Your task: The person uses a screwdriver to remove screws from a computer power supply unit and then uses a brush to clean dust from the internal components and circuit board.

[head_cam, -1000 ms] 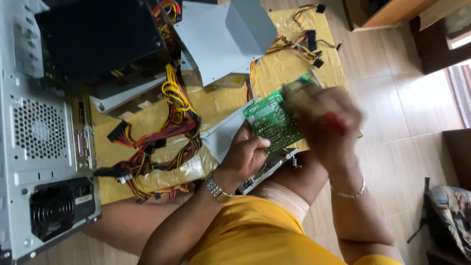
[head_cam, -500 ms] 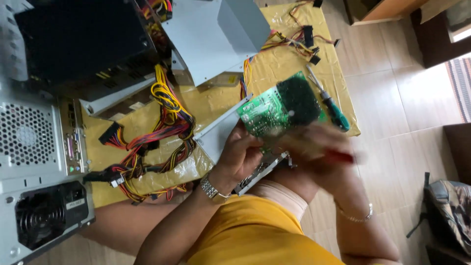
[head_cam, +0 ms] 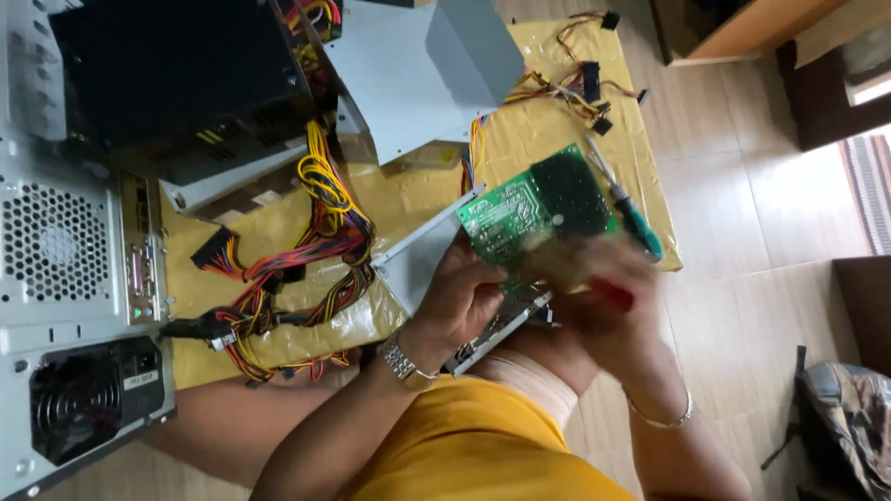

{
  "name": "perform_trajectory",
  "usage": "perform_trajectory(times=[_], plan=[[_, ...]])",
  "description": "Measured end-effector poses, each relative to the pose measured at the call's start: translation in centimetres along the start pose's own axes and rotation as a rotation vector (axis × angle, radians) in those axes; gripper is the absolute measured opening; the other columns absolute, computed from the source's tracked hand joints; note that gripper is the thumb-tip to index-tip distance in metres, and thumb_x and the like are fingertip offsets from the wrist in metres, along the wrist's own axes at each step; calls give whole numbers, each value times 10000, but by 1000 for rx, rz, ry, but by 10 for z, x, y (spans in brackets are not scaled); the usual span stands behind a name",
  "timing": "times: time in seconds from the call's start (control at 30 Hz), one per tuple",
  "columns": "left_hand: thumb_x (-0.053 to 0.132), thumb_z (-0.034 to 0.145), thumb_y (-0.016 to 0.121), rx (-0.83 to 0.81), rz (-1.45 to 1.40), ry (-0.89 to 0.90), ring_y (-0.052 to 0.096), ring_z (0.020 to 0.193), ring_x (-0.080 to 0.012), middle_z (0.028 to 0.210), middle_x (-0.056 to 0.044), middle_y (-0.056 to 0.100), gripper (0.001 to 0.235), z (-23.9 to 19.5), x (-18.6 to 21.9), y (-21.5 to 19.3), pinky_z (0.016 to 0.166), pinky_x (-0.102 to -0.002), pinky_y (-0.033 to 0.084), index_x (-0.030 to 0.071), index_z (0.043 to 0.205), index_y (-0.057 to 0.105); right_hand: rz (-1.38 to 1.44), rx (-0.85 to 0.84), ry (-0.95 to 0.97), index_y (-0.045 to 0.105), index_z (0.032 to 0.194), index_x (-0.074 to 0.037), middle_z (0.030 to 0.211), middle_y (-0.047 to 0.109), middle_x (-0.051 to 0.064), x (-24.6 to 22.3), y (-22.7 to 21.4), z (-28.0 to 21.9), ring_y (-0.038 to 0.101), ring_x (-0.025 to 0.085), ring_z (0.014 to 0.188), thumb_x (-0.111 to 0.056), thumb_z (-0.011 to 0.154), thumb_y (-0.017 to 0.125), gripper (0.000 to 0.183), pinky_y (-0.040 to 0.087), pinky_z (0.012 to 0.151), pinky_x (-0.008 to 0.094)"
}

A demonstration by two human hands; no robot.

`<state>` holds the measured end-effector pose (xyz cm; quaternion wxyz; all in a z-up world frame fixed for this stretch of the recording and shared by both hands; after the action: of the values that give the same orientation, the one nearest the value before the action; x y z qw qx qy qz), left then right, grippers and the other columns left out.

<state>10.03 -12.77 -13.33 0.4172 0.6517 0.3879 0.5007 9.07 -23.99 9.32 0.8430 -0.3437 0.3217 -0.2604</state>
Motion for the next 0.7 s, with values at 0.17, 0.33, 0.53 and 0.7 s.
perform_trajectory(times=[0.17,0.33,0.53,0.7], plan=[[-160,796,596,-91,-40,30,675,1028,-322,1157,-185,627,620,-15,29,53,905,-428,582,-4,1382,469,-35,41,35,712,952,95,909,685,277,43,-4,1,650,489,812,-41,931,860,202,507,725,487],[-162,798,607,-92,-31,71,650,1068,-297,1176,-169,618,601,-11,33,65,950,-425,559,-3,1363,477,42,-11,-38,786,998,-66,912,750,132,24,13,12,717,343,813,-151,840,871,198,551,747,398],[-153,809,602,-82,-31,68,633,1084,-273,1158,-131,606,600,-25,35,71,967,-418,539,8,1369,459,-5,98,-43,729,998,-33,900,719,151,54,17,12,706,361,806,-117,907,853,175,541,754,403],[-162,802,574,-97,-12,21,629,1081,-263,1104,-133,624,614,-12,29,59,929,-360,526,48,1365,446,259,-71,12,770,908,-48,806,724,119,5,10,35,697,354,701,-129,793,897,190,551,663,376]])
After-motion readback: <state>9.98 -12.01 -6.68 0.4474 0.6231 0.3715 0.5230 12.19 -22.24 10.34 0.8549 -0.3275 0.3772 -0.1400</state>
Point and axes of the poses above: each hand's wrist, its own z-axis towards the middle knuckle, its own y-axis out of the palm, x = y × z, the point moved 3 cm from there along z, towards the middle knuckle
